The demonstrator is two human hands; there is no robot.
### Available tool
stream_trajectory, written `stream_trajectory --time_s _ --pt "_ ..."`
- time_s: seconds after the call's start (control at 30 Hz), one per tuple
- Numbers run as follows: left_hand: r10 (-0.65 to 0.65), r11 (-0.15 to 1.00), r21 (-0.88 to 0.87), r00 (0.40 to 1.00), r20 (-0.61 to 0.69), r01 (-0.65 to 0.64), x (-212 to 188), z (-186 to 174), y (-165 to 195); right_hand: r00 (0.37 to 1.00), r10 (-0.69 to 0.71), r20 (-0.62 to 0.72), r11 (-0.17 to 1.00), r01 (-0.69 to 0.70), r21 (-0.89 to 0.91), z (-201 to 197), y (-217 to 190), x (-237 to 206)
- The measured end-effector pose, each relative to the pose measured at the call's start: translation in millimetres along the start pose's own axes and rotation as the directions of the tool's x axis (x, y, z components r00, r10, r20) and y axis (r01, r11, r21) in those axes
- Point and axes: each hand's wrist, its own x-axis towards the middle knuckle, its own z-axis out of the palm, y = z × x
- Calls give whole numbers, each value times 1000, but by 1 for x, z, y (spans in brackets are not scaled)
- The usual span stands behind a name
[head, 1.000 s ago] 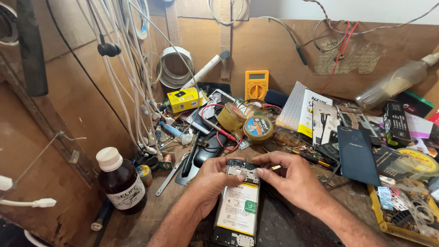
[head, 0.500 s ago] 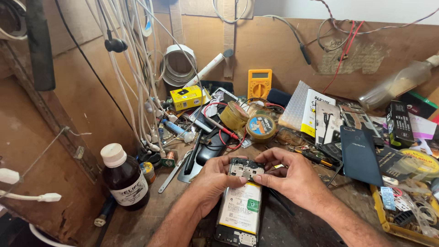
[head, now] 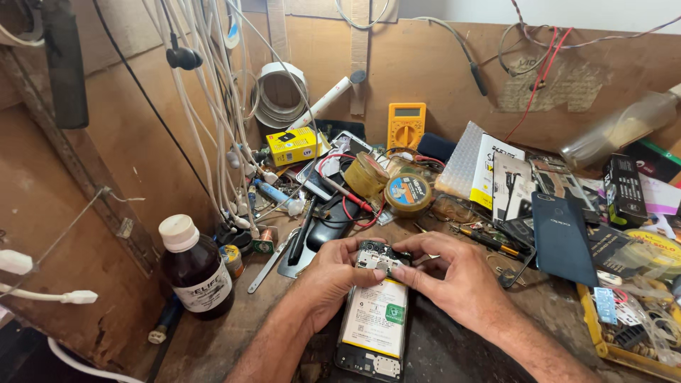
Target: The person works on a disassembled smartphone, manipulating the internal motherboard and ribbon cables. They use a black pen-like tool to adjust components and connectors on the circuit board, occasionally using their fingers to hold parts in place. The workspace is cluttered with various electronic parts and tools.
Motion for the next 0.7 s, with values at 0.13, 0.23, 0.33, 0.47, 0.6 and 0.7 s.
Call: stream_trajectory --time_s 0.13,0.23,0.33,0.47,0.6,0.7 --pt "7 1000 -13 1000 18 -7 -2 0 2 993 -111 27 986 113 -120 -3 -3 -2" --pt "7 1000 -23 999 31 -7 -2 0 3 963 -269 21 940 267 -210 -6 -2 1" --pt "10 1000 -10 999 48 -9 -2 1 4 967 -248 52 942 253 -221 -7 -2 4" --pt "-43 996 -73 999 -11 42 0 1 2 984 -143 104 970 160 -183 -11 -5 6" --pt "-32 990 -137 999 -30 27 5 1 -1 991 -59 120 974 84 -212 -11 -6 6" --pt "-21 999 -34 993 -114 18 7 4 -5 967 -229 114 941 250 -228 -8 -4 6"
